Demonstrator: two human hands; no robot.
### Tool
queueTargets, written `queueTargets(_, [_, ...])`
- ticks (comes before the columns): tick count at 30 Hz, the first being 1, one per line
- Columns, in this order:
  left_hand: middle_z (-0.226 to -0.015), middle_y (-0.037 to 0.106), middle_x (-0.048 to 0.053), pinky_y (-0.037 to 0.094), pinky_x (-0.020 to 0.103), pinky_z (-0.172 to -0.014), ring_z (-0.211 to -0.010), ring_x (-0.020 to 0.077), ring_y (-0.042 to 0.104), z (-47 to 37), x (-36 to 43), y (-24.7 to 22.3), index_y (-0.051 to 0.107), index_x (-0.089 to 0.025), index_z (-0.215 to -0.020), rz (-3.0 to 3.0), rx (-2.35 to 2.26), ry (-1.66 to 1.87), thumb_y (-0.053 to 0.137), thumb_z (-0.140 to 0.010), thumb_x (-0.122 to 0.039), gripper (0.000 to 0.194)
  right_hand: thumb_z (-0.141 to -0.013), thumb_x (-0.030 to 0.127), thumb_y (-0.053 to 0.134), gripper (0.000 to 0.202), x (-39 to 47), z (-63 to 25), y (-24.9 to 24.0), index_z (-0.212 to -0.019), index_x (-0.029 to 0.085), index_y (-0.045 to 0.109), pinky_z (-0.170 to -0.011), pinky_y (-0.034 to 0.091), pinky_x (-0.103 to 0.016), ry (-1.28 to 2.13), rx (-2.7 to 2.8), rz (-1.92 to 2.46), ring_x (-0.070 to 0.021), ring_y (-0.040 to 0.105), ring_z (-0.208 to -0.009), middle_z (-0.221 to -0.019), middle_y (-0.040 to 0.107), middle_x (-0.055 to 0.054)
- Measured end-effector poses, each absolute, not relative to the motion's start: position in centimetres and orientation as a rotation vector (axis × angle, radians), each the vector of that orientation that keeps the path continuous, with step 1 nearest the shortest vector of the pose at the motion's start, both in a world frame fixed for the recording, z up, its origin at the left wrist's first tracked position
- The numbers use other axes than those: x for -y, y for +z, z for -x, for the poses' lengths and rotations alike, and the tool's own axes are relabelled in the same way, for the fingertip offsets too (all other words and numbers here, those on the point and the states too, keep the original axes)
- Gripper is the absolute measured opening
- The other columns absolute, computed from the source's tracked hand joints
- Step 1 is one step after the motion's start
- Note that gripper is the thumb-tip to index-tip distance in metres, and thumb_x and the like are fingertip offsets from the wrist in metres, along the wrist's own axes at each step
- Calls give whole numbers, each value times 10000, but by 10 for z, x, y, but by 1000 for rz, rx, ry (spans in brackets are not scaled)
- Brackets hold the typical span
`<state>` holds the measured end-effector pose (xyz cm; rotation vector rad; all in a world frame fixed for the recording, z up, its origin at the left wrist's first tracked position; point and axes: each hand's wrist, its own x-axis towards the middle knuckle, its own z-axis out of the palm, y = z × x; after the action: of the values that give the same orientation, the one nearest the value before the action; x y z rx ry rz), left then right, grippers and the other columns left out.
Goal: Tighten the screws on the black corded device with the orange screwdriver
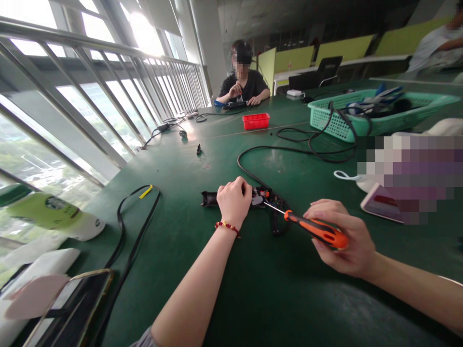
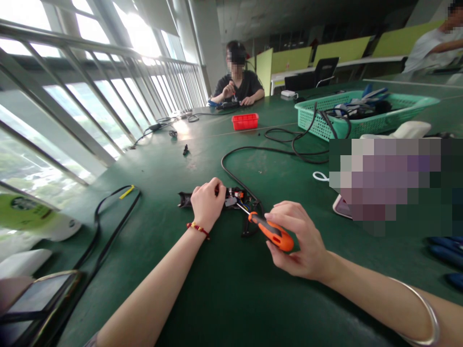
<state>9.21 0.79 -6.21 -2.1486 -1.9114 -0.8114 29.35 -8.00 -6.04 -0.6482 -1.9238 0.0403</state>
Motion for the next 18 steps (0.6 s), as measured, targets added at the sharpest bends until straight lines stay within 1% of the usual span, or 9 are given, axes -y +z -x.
queueTargets(6, [-710,652,-2,325,291,-695,-724,162,596,-92,-8,-63,537,-221,-734,2146,1923,-792,411,-854,-259,178,-709,188,612,412,79,-293,-59,-1100,228,490,-788,502,-440,-48,1977,623,-178,613,-639,-780,643,-10])
queueTargets(8, [-708,651,-3,326,292,-696,-725,162,597,-93,-8,-62,536,-221,-732,2147,1924,-796,407,-856,-257,183,-710,176,596,398,79,-293,-58,-1091,228,494,-769,508,-438,-32,1955,638,-184,612,-658,-788,636,-20])
queueTargets(12, [-701,648,-4,327,293,-696,-719,161,597,-93,-8,-62,534,-221,-726,2154,1929,-806,407,-856,-257,186,-694,130,570,422,80,-292,-58,-1097,235,503,-740,519,-433,17,1938,651,-216,613,-765,-854,624,-52])
queueTargets(15, [-702,648,-4,326,293,-695,-714,160,596,-92,-8,-62,531,-219,-724,2153,1925,-814,407,-854,-251,182,-687,131,606,476,80,-293,-59,-1138,227,484,-759,509,-445,-18,1978,590,-208,610,-745,-848,626,-43])
queueTargets(18, [-694,646,-4,325,292,-691,-708,160,595,-92,-8,-62,530,-219,-720,2147,1915,-818,406,-853,-250,185,-687,135,625,484,79,-294,-60,-1145,203,485,-768,499,-448,-39,1986,586,-209,600,-738,-842,623,-50])
